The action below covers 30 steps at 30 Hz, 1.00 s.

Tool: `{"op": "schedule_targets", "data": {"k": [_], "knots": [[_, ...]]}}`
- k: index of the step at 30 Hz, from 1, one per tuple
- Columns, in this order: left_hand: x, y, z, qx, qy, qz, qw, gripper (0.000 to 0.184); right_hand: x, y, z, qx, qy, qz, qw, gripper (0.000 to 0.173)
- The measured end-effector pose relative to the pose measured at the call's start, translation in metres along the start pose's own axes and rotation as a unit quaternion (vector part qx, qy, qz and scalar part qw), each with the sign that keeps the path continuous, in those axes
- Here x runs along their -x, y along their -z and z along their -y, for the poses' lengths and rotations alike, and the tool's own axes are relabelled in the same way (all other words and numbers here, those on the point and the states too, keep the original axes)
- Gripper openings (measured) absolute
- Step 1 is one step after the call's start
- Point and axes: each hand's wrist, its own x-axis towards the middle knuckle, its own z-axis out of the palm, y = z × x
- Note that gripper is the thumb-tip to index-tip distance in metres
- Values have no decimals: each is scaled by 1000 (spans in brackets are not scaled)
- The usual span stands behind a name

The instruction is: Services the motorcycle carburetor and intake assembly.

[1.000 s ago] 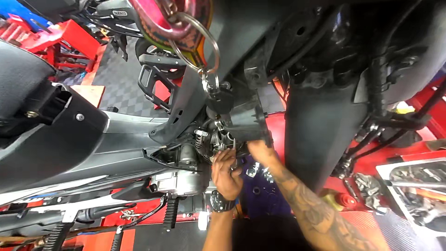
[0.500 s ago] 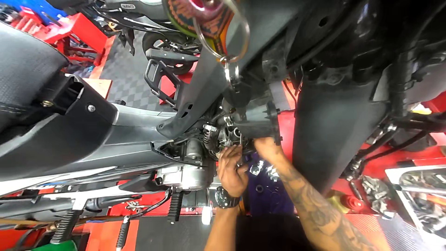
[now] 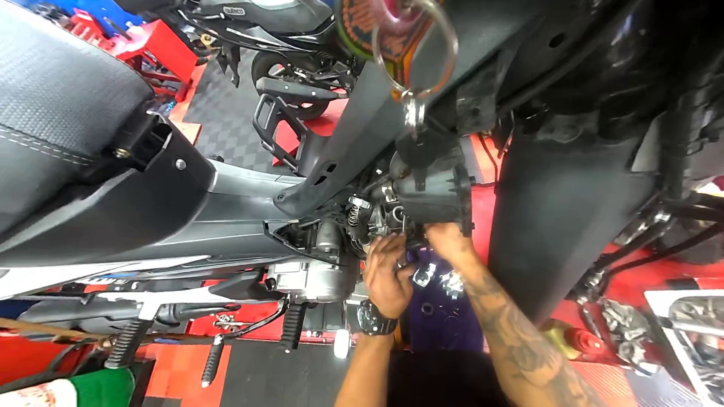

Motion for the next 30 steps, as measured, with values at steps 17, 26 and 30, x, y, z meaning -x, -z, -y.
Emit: {"op": "schedule_targets", "data": {"k": [17, 26, 30], "knots": [[-2, 1, -1, 14, 6, -16, 1000, 31, 1, 1, 1, 3, -5, -30, 1000, 26], [1, -1, -8, -65, 77, -108, 989, 40, 3, 1, 5, 36, -7, -30, 999, 26], [3, -4, -11, -57, 103, -109, 987, 43, 1, -2, 3, 53, -1, -24, 998, 31]]}}
